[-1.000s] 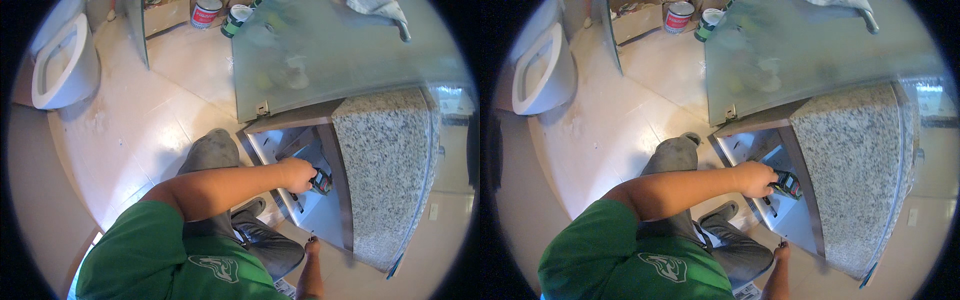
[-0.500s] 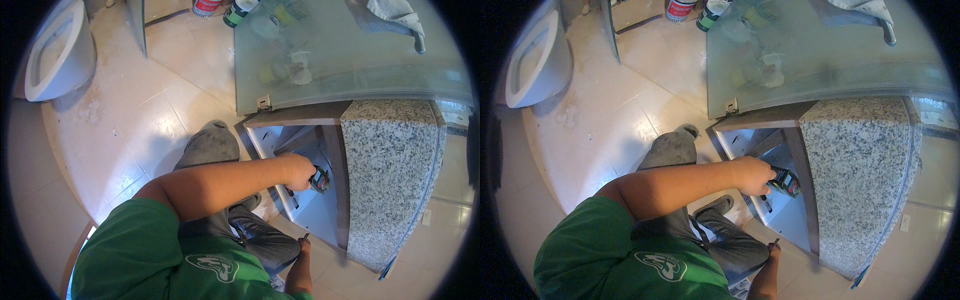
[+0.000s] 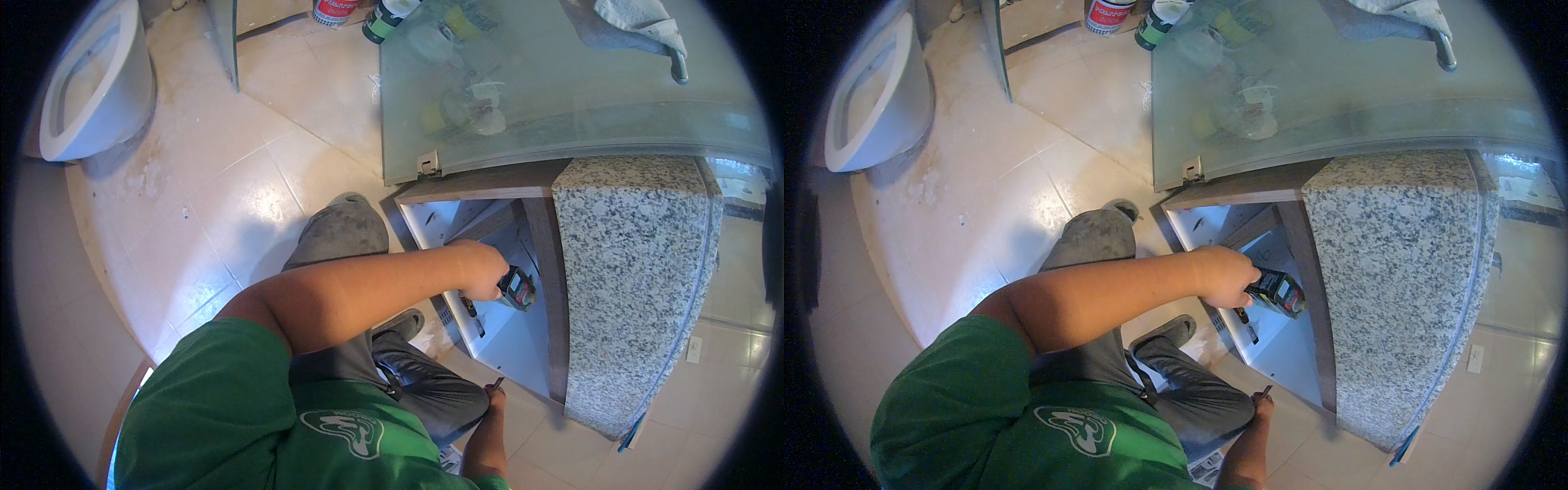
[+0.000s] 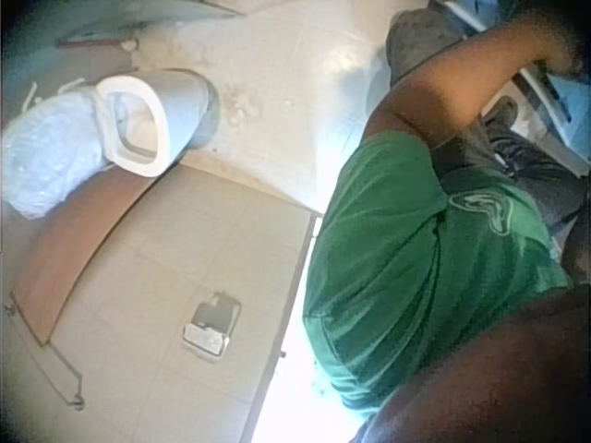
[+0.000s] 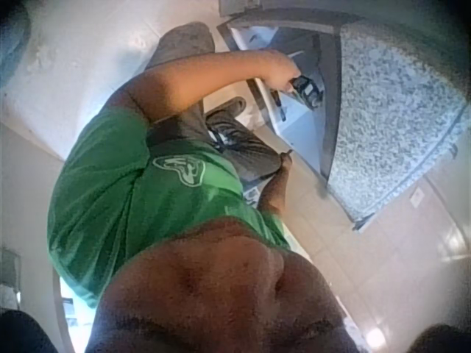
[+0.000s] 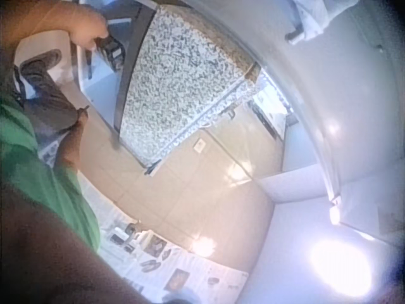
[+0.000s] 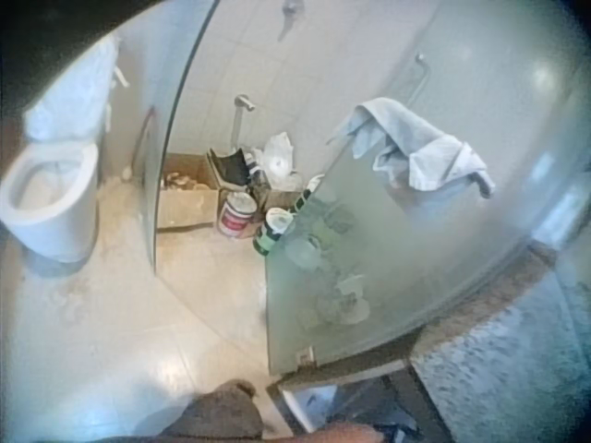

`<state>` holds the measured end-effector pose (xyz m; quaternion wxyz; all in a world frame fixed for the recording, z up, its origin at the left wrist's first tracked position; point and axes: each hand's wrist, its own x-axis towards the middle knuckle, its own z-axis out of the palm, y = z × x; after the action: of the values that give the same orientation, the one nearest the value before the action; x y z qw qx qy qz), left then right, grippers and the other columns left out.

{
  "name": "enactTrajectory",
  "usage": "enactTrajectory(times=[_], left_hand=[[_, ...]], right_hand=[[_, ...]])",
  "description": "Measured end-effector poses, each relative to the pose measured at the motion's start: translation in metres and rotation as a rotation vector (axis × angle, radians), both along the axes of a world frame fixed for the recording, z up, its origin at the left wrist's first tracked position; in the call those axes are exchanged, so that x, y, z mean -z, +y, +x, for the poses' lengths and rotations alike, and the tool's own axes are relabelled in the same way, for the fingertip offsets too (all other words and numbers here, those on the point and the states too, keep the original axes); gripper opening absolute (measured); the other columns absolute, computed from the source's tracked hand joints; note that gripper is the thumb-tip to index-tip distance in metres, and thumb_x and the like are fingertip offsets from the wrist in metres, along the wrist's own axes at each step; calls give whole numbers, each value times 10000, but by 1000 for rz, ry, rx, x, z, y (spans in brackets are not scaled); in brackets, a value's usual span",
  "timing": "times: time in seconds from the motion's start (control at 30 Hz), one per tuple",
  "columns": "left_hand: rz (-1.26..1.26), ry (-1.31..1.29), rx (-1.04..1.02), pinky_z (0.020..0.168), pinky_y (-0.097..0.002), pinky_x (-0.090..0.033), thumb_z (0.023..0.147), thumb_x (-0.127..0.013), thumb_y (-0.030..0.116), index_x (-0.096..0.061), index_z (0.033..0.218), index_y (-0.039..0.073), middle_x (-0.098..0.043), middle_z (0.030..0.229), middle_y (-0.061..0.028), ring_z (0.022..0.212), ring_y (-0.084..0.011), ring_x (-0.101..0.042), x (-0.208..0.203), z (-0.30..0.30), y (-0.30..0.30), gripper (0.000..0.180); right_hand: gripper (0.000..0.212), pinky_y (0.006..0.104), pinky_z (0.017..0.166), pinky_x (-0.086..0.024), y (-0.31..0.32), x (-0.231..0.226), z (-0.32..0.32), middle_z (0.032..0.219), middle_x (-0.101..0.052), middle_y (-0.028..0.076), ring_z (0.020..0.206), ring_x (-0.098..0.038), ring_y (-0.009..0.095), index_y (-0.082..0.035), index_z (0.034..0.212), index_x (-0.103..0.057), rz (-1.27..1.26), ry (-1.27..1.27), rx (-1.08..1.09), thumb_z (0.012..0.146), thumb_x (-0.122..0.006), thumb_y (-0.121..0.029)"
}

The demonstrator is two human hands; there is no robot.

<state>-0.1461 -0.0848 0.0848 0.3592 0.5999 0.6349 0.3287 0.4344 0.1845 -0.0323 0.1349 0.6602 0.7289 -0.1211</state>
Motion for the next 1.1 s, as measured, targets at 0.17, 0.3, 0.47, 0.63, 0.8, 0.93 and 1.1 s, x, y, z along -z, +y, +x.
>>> enactTrajectory(times=[0.17,0.3,0.47,0.63,0.8,0.93,1.1], left_hand=[[33,9,-30,870,-489,-521,893,-641,391,-661,1126,27,-691,1019,-200,1000,-386,-664,6,1,1,433],[16,1,-9,866,-491,-521,895,-640,397,-663,1125,42,-692,1020,-194,1001,-385,-663,5,2,4,424],[-8,24,-10,862,-493,-520,898,-636,403,-664,1130,55,-693,1027,-189,1001,-386,-662,6,-1,3,420],[15,21,-31,859,-499,-517,899,-632,408,-663,1130,51,-692,1030,-190,1006,-386,-660,6,-2,1,426],[25,14,-19,859,-506,-514,898,-633,409,-662,1122,42,-690,1027,-195,1006,-389,-658,3,-2,0,431],[25,39,-24,852,-508,-514,896,-634,408,-662,1110,36,-689,1015,-197,1001,-390,-659,7,-2,2,430],[47,29,-33,840,-508,-516,894,-635,406,-664,1094,33,-687,997,-199,988,-389,-660,7,-2,0,424]], right_hand=[[259,416,822,-532,-1,-3,-13,923,-733,143,902,-706,309,-108,920,-752,-47,-35,-67,792,-686,-323],[268,435,857,-538,1,-4,-5,978,-731,141,959,-700,341,-192,993,-764,-59,-237,-144,802,-672,-356],[267,423,825,-533,-6,-8,-17,933,-729,142,920,-701,310,-136,948,-753,-59,-57,-118,803,-662,-339],[278,395,756,-535,-15,-11,-27,829,-727,137,808,-711,268,-43,873,-735,-20,39,-38,795,-661,-300],[259,391,758,-540,-13,-9,-17,832,-732,129,809,-714,260,-44,886,-740,-11,35,74,801,-654,-274],[248,385,749,-538,-16,-13,-28,815,-730,127,789,-712,256,-42,869,-736,-22,46,7,791,-648,-261],[232,374,723,-531,-24,-19,-34,783,-719,109,749,-695,227,-47,846,-741,-40,121,48,780,-640,-244]])
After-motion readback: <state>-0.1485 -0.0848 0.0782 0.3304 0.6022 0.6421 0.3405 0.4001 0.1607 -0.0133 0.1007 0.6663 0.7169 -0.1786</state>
